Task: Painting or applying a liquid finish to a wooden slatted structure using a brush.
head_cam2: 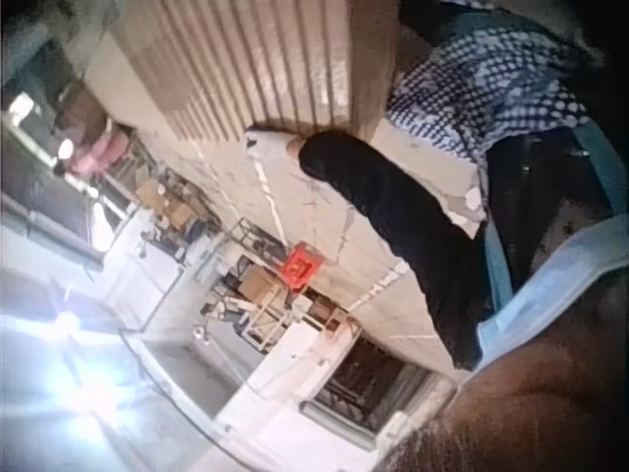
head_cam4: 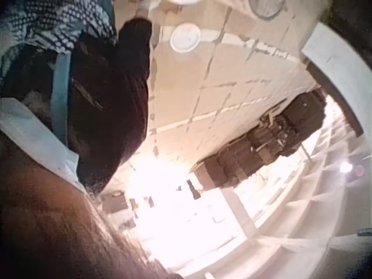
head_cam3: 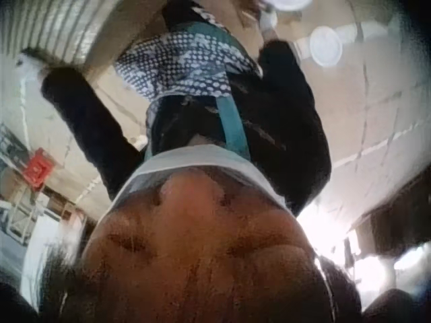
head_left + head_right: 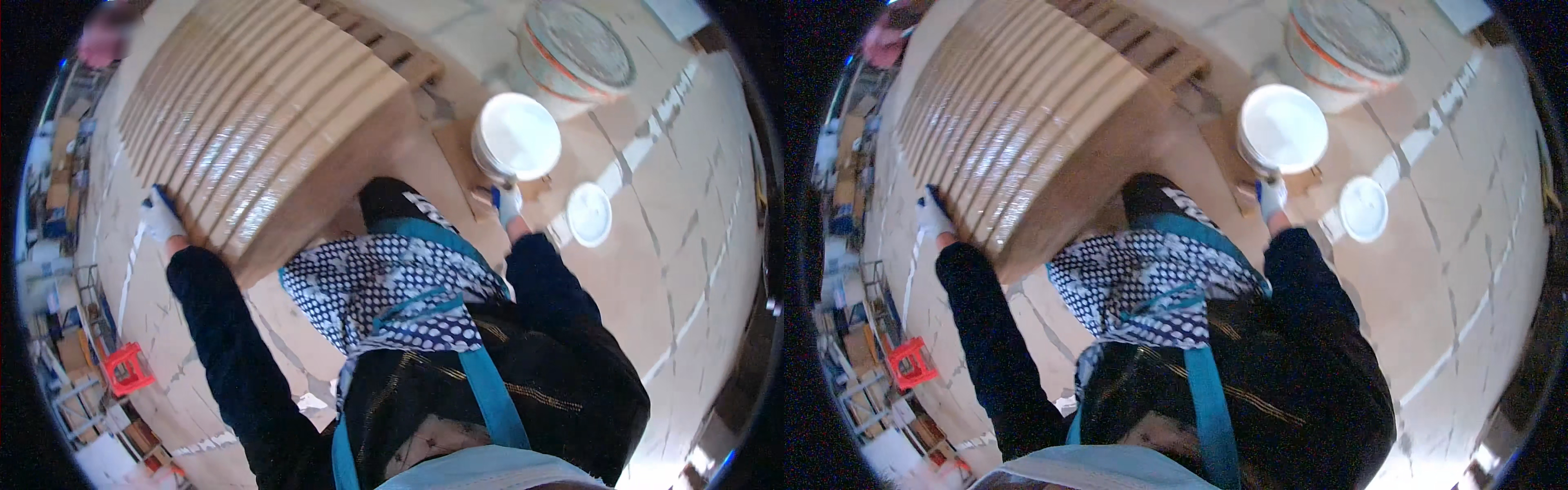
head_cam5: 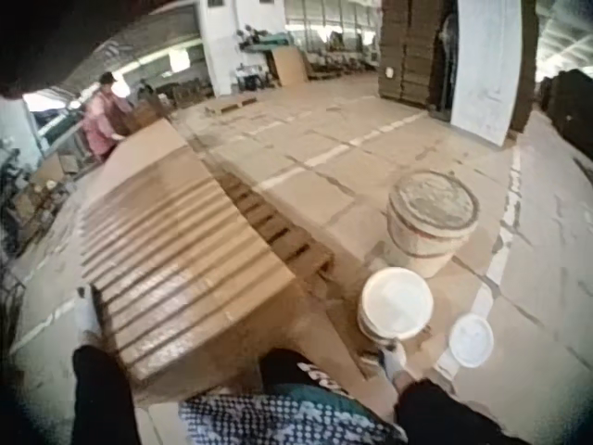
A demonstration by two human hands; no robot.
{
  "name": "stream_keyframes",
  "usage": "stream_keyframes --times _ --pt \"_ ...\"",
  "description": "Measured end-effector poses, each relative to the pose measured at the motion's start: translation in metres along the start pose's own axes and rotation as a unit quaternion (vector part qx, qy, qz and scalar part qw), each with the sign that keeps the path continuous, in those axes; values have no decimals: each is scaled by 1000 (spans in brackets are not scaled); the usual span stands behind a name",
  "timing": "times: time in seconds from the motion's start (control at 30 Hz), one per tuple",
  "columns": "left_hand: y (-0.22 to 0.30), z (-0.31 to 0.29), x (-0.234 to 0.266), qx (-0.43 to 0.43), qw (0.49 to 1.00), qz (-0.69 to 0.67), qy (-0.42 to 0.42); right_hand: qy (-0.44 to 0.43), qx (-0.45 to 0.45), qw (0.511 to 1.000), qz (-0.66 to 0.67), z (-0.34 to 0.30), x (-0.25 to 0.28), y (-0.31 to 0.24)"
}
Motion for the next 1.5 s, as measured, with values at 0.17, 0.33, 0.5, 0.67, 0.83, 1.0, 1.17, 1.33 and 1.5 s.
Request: stream_keyframes --times 0.17,0.33,0.5,0.67,0.83,1.0,1.17,1.33,1.5 --pt "15 -13 42 -31 994 88 65 -152 -211 928 267 -109 -40 -9" --pt "19 -15 64 20 992 76 96 -312 20 924 222 -115 -89 -157" --pt "-7 -11 73 27 991 85 104 -12 572 820 3 -117 -95 -445" --pt "16 -10 52 49 994 64 78 -97 602 756 -238 -62 -177 -495" --pt "3 -12 63 58 991 78 88 -174 419 873 -176 -57 -196 -492" --pt "7 -14 58 65 990 78 93 -218 375 888 -152 -51 -192 -487" --pt "-1 -11 60 53 989 82 109 -190 411 882 -131 -57 -187 -493" --pt "-5 -9 57 54 989 84 112 -205 400 884 -128 -61 -182 -496" --pt "-1 -11 56 60 990 83 100 -219 376 891 -133 -57 -183 -493"
Point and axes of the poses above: each hand's wrist, its own z-axis towards the middle knuckle, its own x-axis out of the back of the hand, y = z × x, the point moved 7 cm from there along z, towards the middle knuckle, and after that the axes turned 1 degree about x, right-handed, at the moved point
